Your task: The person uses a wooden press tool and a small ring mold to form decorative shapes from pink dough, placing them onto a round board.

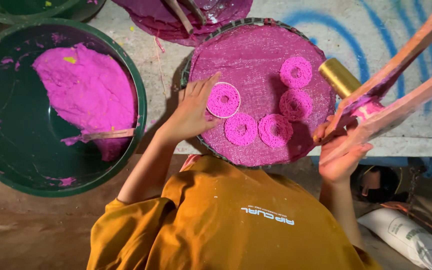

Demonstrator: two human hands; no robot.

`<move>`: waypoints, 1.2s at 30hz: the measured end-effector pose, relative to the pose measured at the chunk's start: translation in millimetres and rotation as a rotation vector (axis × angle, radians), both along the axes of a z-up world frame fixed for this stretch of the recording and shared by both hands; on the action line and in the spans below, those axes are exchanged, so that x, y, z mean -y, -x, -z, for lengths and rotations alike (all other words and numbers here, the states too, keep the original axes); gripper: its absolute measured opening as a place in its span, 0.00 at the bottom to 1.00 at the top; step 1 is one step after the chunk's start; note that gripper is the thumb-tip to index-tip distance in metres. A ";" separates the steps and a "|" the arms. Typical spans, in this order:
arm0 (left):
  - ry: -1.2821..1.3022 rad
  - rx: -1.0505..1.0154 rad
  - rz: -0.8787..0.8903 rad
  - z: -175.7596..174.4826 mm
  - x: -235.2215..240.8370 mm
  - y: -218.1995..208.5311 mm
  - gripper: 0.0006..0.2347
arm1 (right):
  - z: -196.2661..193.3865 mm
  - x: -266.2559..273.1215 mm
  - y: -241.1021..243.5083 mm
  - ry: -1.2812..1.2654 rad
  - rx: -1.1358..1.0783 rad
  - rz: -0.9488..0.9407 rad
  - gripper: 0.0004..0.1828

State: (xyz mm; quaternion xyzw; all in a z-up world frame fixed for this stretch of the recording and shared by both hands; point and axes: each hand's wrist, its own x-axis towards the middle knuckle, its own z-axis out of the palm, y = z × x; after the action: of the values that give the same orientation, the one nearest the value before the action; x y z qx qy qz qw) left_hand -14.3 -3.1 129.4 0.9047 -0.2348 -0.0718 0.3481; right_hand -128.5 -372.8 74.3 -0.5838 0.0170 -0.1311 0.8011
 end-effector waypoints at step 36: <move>-0.061 0.160 0.059 10.1 14.7 -3.3 0.32 | -0.6 9.6 26.2 0.090 -0.020 0.125 0.56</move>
State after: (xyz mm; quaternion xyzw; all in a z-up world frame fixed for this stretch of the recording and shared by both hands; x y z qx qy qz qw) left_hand -11.0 -17.8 119.3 0.9105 -0.2860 -0.0165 0.2983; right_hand -154.6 -382.4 74.9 -0.6182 0.0556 -0.1755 0.7642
